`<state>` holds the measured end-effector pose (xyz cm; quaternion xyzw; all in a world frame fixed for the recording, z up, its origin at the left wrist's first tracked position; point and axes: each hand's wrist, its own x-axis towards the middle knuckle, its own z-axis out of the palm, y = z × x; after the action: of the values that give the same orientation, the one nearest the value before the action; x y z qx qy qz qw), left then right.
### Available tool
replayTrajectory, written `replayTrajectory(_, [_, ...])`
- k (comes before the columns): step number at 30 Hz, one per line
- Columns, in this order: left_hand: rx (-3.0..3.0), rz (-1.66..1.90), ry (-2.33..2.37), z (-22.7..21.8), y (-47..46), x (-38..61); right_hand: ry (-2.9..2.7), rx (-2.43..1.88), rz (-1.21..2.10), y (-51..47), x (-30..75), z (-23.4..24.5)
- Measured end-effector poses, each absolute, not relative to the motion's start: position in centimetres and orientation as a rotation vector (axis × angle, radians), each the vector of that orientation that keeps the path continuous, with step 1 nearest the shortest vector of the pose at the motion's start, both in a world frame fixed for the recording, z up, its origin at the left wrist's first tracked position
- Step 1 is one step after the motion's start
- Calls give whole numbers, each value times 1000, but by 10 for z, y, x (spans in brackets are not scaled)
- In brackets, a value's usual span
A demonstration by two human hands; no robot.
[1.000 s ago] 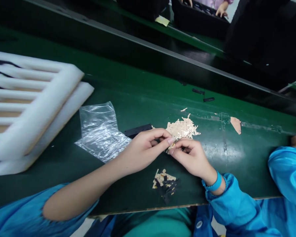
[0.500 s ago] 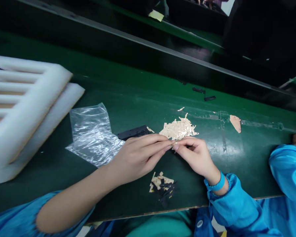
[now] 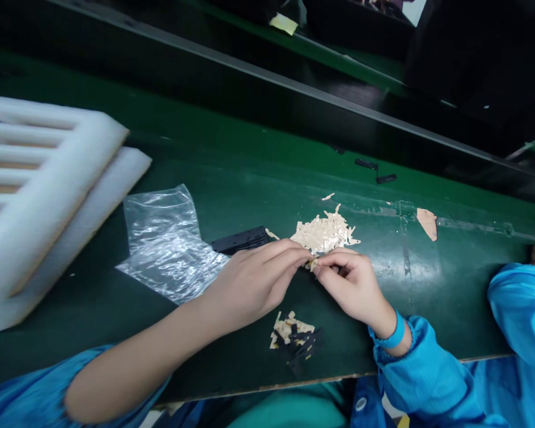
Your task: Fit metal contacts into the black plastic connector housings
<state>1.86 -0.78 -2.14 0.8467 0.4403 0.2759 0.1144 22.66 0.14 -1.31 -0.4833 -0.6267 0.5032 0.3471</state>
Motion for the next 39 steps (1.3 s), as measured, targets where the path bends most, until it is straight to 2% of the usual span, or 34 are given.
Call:
replayTrajectory(5, [2372, 593, 1610, -24, -3, 22, -1625, -1276, 1248, 7, 237, -8])
replayTrajectory(9, [2331, 534, 1637, -25, -4, 26, -1594, -1286, 1268, 9, 240, -7])
replayTrajectory(15, [1742, 813, 1273, -9, -5, 28, -1670, -1243, 1331, 6, 234, -8])
replayTrajectory(20, [1403, 867, 1112, -7, -1, 30, -1750, -1261, 1286, 4, 232, -6])
replayTrajectory(24, [1410, 919, 1124, -9, -1, 30, -1810, -1267, 1207, 3, 232, -5])
replayTrajectory(29, [1586, 1090, 1262, -11, -6, 29, -1786, -1369, 846, -2, 229, -5])
replayTrajectory(34, [1769, 1091, 1247, -13, -11, 31, -1802, -1292, 919, -6, 227, -10])
replayTrajectory(39, [1812, 1083, 1190, -16, -12, 32, -1879, -1275, 811, -7, 226, -13])
